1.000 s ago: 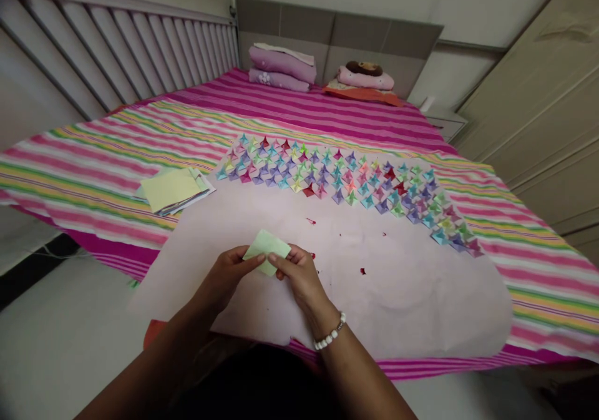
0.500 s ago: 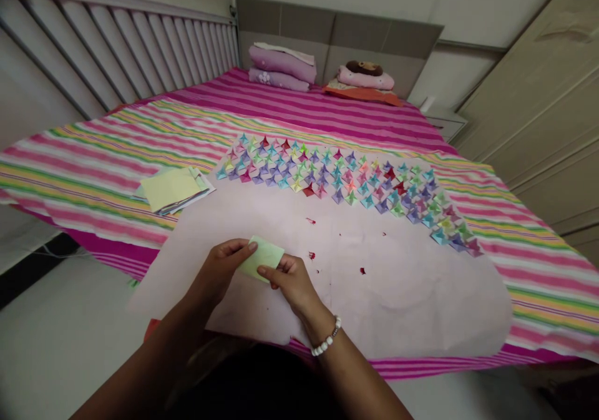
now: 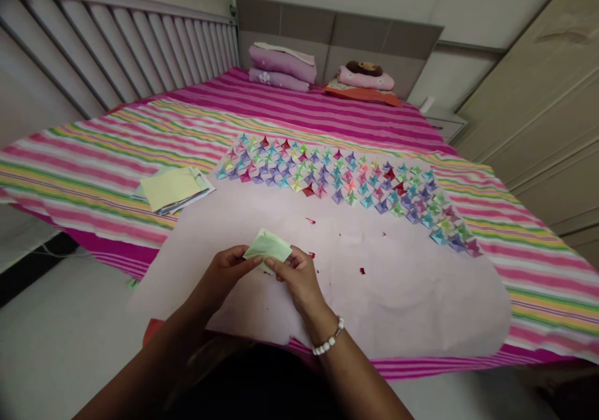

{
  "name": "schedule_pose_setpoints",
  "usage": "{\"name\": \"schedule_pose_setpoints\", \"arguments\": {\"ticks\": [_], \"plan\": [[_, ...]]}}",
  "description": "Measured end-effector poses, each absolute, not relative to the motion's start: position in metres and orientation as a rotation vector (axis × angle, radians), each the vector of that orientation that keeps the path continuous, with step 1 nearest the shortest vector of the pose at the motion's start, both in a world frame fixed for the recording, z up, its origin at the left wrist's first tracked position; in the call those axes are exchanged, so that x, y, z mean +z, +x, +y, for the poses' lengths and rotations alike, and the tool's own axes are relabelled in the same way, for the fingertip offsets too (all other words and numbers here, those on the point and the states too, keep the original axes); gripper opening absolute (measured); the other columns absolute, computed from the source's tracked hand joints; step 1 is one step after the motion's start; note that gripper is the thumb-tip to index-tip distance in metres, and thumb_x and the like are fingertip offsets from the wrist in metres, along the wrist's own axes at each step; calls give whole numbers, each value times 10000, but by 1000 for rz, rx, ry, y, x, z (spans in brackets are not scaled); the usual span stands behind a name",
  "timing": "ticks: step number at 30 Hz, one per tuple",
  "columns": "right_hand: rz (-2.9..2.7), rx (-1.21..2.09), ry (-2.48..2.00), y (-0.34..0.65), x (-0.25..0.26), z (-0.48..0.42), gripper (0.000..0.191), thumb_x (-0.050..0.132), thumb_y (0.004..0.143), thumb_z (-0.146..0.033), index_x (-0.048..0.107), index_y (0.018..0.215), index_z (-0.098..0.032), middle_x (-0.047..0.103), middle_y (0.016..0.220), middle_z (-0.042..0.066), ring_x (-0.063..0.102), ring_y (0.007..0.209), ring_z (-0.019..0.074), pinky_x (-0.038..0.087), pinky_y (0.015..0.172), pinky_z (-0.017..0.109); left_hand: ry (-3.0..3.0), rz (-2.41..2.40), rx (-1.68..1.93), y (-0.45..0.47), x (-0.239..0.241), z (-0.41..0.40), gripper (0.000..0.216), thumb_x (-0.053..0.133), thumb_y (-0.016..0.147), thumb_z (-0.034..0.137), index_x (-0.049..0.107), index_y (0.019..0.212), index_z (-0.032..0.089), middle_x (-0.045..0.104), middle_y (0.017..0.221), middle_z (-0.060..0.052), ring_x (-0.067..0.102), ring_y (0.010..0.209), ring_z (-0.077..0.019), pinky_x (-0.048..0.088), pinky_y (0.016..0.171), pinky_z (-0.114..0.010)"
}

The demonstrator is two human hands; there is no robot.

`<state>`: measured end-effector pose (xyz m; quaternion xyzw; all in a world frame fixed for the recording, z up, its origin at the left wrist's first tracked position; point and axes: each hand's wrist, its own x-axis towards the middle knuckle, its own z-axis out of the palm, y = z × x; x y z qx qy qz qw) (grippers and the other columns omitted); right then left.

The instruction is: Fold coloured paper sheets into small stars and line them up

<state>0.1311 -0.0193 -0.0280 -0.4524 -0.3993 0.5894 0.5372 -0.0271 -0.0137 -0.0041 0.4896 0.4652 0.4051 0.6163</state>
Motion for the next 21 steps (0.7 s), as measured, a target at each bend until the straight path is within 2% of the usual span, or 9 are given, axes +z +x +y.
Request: {"name": "schedule_pose_setpoints", "arguments": {"ticks": [7,15,21], "plan": [[-938,1310,-1074,140,-22,-16,257,804,609,-318,672,778,-178,533,543,-50,412,452,69,326,438,207,1254,1136,1010,-27,-3,-13,204,710,702,346,701,768,153,674,710,-13,597,679,-158,465,624,-256],[-946,1231,-1040,139,-23,-18,459,782,658,-271,649,1094,-218,506,580,-69,417,475,67,345,458,202,1136,1043,925,-24,-9,-12,267,750,675,326,711,856,134,698,755,-31,618,708,-165,477,698,-291],[-1022,1155,-1066,139,-24,-19,404,765,682,-271,694,1078,-229,461,514,-72,410,464,79,341,461,225,1077,1070,962,-25,-3,-12,246,751,677,336,713,820,139,691,739,-21,607,708,-157,475,681,-275]]}}
